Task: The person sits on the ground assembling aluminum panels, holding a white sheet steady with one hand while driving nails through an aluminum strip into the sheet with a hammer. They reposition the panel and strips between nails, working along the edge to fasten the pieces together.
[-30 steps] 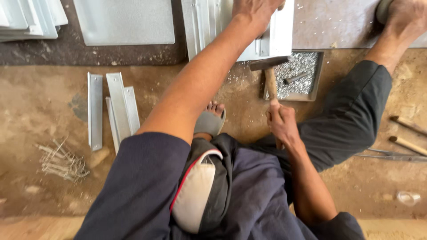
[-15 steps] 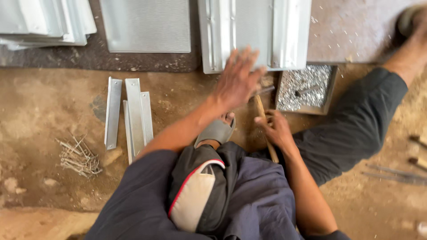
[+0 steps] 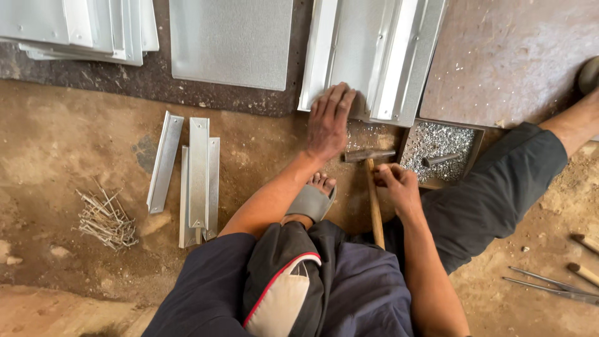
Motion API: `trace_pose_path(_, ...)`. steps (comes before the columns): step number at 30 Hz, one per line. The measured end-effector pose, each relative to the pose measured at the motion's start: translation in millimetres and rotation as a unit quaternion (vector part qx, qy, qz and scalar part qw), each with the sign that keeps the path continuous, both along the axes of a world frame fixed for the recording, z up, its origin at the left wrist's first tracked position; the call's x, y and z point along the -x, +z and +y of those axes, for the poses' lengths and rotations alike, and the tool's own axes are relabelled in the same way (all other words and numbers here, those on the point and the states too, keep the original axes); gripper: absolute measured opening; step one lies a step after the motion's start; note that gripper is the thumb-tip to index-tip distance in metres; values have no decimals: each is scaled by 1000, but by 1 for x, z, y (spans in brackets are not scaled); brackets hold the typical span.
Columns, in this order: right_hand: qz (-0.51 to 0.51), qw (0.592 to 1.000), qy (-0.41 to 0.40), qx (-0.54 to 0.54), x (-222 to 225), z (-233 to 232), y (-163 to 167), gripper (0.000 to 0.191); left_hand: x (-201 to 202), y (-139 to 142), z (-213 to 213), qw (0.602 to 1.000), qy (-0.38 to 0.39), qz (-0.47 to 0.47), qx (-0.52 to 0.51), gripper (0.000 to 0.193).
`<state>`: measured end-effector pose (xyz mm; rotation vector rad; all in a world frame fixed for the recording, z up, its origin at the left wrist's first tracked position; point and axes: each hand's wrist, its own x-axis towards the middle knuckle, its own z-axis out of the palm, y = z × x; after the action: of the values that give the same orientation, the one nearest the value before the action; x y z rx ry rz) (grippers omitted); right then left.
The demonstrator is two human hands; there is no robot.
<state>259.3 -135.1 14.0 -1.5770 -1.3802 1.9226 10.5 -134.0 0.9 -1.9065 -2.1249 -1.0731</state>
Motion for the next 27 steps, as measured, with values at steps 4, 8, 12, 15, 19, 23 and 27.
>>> trace_pose_path(4,-23,999,-40,-6,-19,-3,1,29,-7,3,-25,968,18,-249,34,34)
trace_pose_path(8,-3,997,-74,-12,-33,4,-3,29,-20,-4,-39,539,53,-826,156,41)
trace_pose_path(12,-27,999,-42,5,-29,6,-15,28,-22,-14,-9,375,17,-925,60,47)
trace_pose_path(15,-21,1000,-19,1,-26,6,-22,29,-22,-12,9,319,61,-946,-4,25)
trace_pose_path(19,-37,999,-28,6,-33,5,-25,31,-19,3,1,288,41,-957,-24,18)
trace_pose_path(23,-44,999,-13,-1,-35,3,-26,32,-16,26,-7,277,0,-961,-25,15)
trace_pose_path(27,-50,999,2,2,-27,6,-24,32,-7,52,-1,258,-94,-960,-62,9)
